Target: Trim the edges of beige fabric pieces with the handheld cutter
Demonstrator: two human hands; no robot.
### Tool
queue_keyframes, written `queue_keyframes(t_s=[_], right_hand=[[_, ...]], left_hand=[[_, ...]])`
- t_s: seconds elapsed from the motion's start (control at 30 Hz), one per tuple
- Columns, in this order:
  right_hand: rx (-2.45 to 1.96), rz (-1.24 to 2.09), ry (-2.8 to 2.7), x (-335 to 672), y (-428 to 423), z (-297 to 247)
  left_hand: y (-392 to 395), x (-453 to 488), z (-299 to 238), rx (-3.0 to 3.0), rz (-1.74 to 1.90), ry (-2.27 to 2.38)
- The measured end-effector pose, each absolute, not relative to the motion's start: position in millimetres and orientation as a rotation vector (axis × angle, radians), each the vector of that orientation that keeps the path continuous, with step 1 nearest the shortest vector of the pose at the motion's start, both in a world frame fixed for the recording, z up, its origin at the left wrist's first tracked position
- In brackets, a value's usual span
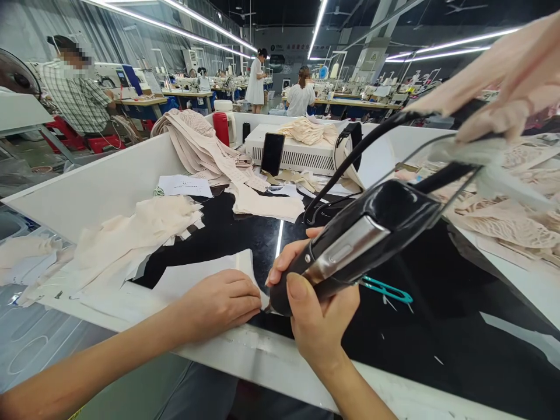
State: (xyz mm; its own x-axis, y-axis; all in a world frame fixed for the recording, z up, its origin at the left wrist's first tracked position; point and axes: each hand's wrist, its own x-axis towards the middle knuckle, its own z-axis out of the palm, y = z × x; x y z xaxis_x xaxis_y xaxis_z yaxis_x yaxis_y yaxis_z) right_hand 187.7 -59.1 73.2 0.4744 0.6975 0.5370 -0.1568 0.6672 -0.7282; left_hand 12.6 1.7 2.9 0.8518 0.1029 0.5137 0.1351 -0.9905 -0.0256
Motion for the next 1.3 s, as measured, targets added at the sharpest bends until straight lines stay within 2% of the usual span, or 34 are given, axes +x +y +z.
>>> queue_keyframes(t_s=[0.8,1.3], right_hand=[[-0.678,0.547,-0.964,188.0,-55.6,67.1],[-0.662,0.545,-0.972,188.6,-55.4,64.3]], left_hand=[[-0.5,13.6,9.9,-3.038,-0.953,-0.282],[4.2,7.7,4.5,-2.915,-0.775,-0.152]])
